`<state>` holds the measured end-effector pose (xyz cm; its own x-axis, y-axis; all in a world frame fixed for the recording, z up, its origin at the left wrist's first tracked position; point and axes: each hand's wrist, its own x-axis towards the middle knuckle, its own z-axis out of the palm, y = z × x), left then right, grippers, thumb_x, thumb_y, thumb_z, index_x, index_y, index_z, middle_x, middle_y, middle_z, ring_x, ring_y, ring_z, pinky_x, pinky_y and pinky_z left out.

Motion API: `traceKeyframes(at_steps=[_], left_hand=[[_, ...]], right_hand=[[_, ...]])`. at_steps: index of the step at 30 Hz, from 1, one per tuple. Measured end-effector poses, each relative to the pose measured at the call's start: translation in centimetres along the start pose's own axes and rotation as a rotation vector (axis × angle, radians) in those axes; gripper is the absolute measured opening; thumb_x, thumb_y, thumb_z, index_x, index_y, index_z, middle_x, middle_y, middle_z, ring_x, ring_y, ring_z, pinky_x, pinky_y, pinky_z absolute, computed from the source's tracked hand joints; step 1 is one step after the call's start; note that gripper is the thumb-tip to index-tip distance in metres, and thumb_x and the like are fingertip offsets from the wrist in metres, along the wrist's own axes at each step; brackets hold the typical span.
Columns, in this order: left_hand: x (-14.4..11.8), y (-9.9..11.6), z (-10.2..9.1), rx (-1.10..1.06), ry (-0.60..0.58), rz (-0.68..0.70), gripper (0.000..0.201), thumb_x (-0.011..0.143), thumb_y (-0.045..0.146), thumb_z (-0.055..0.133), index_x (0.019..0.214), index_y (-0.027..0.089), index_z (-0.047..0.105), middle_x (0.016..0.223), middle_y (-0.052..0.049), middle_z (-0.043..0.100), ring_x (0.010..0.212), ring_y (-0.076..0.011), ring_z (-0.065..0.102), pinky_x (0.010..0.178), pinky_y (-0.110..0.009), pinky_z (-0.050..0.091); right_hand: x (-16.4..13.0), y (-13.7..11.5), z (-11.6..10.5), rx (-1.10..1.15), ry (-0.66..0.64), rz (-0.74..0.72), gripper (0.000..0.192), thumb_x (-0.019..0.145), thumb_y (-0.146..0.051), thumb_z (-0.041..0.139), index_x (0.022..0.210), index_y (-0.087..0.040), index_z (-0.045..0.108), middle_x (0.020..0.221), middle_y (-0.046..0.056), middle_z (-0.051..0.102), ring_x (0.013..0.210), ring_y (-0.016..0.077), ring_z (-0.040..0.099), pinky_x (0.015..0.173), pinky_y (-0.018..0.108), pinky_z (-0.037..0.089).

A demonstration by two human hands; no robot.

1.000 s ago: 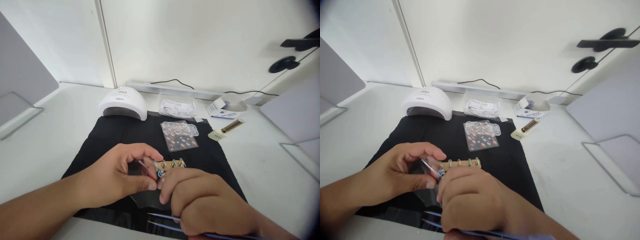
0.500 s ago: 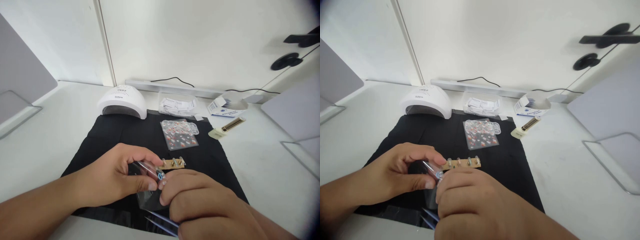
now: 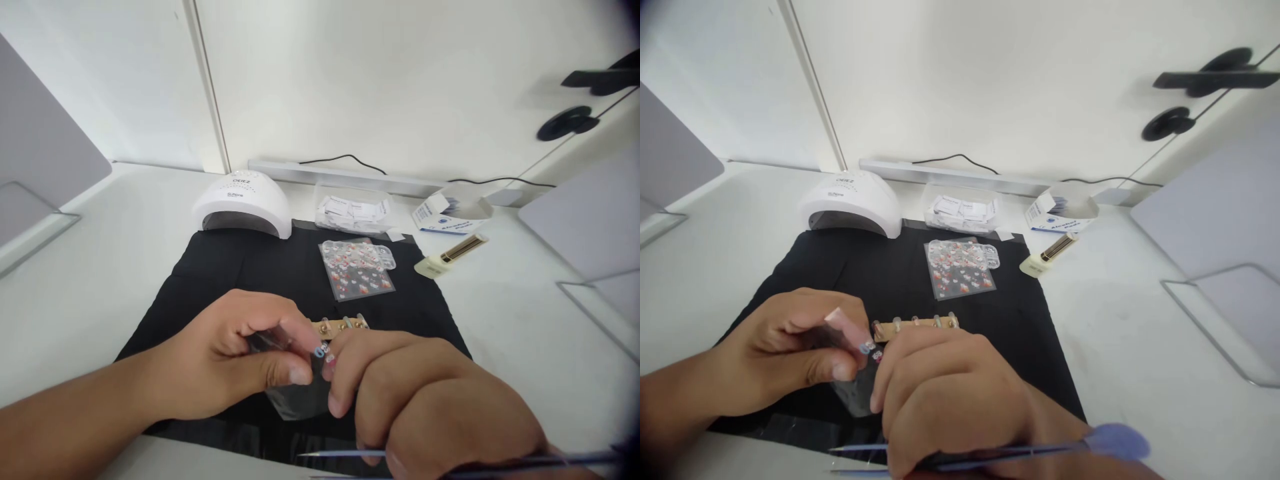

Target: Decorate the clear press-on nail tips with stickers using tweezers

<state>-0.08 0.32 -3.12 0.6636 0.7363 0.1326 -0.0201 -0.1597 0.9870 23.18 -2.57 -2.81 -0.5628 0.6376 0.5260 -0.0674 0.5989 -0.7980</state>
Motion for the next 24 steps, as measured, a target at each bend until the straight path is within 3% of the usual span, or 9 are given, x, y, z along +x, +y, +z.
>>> traceKeyframes(at_steps=[3, 7, 12, 16, 20, 24], left_hand=[[-0.1, -0.4, 0.1, 0.021, 0.000, 0.066, 0.017, 0.091, 0.012, 0.066, 0.106, 0.021, 0.068, 0.088, 0.000, 0.072, 0.076, -0.0081, 0.066, 0.070, -0.015, 0.053], [-0.3, -0.7, 0.4, 0.088, 0.063, 0.156, 0.039, 0.091, 0.012, 0.067, 0.126, 0.027, 0.056, 0.083, 0.002, 0.067, 0.068, -0.0078, 0.062, 0.063, -0.016, 0.051], [-0.3, -1.0, 0.7, 0.222, 0.133, 0.270, 0.048, 0.088, 0.010, 0.070, 0.128, 0.029, 0.054, 0.083, 0.003, 0.064, 0.064, -0.0070, 0.058, 0.059, -0.015, 0.049], [-0.2, -1.1, 0.7, 0.278, 0.193, 0.415, 0.053, 0.087, 0.008, 0.069, 0.134, 0.027, 0.051, 0.084, 0.001, 0.065, 0.066, -0.0096, 0.061, 0.058, -0.017, 0.051], [0.2, -0.5, 0.4, 0.381, 0.172, 0.421, 0.038, 0.083, 0.008, 0.074, 0.119, 0.017, 0.064, 0.081, -0.001, 0.067, 0.070, -0.0096, 0.064, 0.065, -0.016, 0.053], [0.2, -0.1, 0.3, 0.215, 0.151, 0.273, 0.040, 0.080, 0.004, 0.076, 0.115, 0.021, 0.070, 0.083, 0.001, 0.068, 0.072, -0.0082, 0.066, 0.068, -0.014, 0.055]], right_hand=[[0.0, -0.2, 0.4, -0.008, -0.031, 0.010, 0.032, 0.100, -0.015, 0.043, 0.072, -0.017, 0.058, 0.069, 0.000, 0.066, 0.078, 0.0132, 0.070, 0.086, 0.030, 0.059], [0.2, 0.3, 0.7, 0.000, -0.048, -0.063, 0.026, 0.098, -0.019, 0.051, 0.073, -0.018, 0.058, 0.068, 0.001, 0.063, 0.081, 0.0143, 0.068, 0.083, 0.027, 0.059], [0.0, 0.5, 0.9, -0.020, -0.013, -0.084, 0.028, 0.098, -0.032, 0.051, 0.074, -0.018, 0.059, 0.068, 0.004, 0.062, 0.084, 0.0179, 0.067, 0.084, 0.031, 0.059], [0.7, 1.1, -0.1, -0.015, -0.145, -0.185, 0.020, 0.094, -0.031, 0.058, 0.078, -0.019, 0.064, 0.069, 0.005, 0.068, 0.082, 0.0186, 0.070, 0.084, 0.029, 0.060], [1.3, 2.2, -0.9, -0.023, -0.211, -0.257, 0.018, 0.092, -0.030, 0.063, 0.077, -0.019, 0.065, 0.073, 0.003, 0.070, 0.084, 0.0159, 0.071, 0.087, 0.024, 0.058], [1.0, 2.0, -0.9, -0.085, -0.207, -0.285, 0.021, 0.093, -0.031, 0.061, 0.075, -0.021, 0.063, 0.074, 0.003, 0.070, 0.083, 0.0158, 0.071, 0.089, 0.025, 0.058]])
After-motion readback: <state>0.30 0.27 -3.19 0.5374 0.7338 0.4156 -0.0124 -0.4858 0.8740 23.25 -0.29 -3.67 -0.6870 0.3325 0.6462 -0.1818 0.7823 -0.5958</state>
